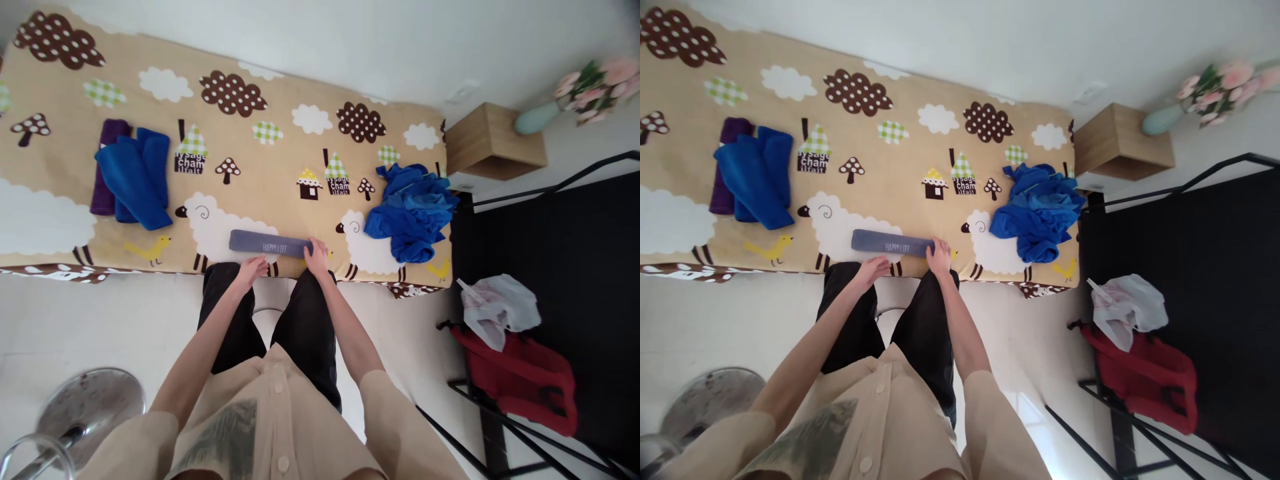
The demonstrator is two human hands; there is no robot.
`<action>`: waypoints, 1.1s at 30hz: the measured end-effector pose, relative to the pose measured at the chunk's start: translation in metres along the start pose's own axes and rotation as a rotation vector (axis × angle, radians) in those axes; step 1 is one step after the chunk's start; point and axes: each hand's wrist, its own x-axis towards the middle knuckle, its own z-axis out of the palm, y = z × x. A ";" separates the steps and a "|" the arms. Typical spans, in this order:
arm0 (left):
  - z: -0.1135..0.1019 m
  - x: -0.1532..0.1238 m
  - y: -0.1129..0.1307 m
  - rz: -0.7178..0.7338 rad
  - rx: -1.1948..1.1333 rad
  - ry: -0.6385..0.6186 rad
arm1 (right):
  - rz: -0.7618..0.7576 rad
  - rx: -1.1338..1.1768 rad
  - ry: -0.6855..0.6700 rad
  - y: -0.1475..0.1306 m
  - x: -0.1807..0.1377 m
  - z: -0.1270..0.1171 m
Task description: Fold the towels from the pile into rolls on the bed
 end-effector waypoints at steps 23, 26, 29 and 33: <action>-0.009 0.015 0.090 0.372 -0.277 -0.159 | -0.210 -0.322 -0.466 -0.038 0.049 0.002; -0.025 0.012 0.124 0.490 -0.207 -0.266 | -0.292 -0.252 -0.359 -0.078 0.052 0.015; -0.057 0.029 0.149 0.562 -0.101 -0.183 | -0.320 -0.092 -0.338 -0.127 0.059 0.030; -0.113 0.054 0.174 0.690 -0.044 0.031 | -0.323 0.191 -0.390 -0.196 0.065 0.059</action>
